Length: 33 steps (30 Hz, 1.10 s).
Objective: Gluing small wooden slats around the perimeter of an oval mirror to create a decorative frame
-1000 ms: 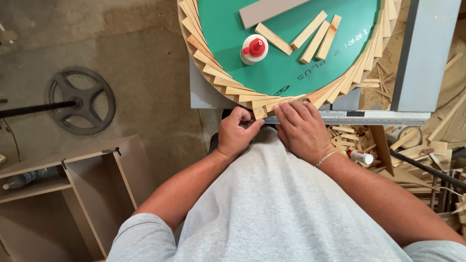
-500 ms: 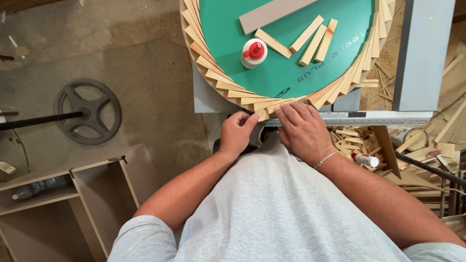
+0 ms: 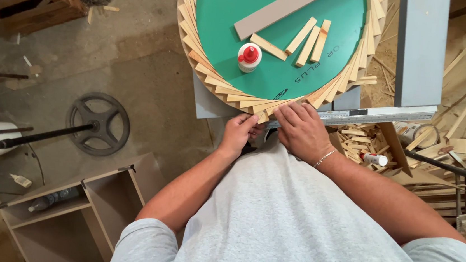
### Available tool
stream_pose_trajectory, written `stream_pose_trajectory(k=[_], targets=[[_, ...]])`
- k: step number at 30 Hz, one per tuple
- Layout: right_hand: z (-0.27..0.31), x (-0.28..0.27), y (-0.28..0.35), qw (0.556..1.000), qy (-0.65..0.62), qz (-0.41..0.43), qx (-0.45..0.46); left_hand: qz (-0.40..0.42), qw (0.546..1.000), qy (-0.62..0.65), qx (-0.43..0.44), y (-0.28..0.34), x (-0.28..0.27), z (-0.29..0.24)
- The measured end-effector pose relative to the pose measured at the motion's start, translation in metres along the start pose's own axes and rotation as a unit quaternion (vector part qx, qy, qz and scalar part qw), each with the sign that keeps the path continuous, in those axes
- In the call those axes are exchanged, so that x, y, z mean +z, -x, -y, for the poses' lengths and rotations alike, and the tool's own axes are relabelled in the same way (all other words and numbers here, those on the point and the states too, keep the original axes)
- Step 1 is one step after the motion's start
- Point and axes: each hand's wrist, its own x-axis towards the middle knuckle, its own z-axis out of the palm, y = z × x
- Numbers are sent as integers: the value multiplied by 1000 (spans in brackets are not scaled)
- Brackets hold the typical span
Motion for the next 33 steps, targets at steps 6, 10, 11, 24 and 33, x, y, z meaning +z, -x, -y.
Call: stream_pose_trajectory(k=[6,10,11,24,33], targets=[[-2,-11,-6,999,-45,-16,13,15,1000,-1,7,6,-2,-9],[-30,-29,-12,990,-113,-75,38,1,1000,-7,11,8,-5,-8],[-44,-34,-13,983,-130,-105,73,-8,1000,-22,13,10,-7,-8],[-332,38,-9,605,-441,-173,640,-268,927,220,144,12,-104,-70],[-373,64,-50,507,-597,-47,620,-299,901,305,71,-25,-71,-167]])
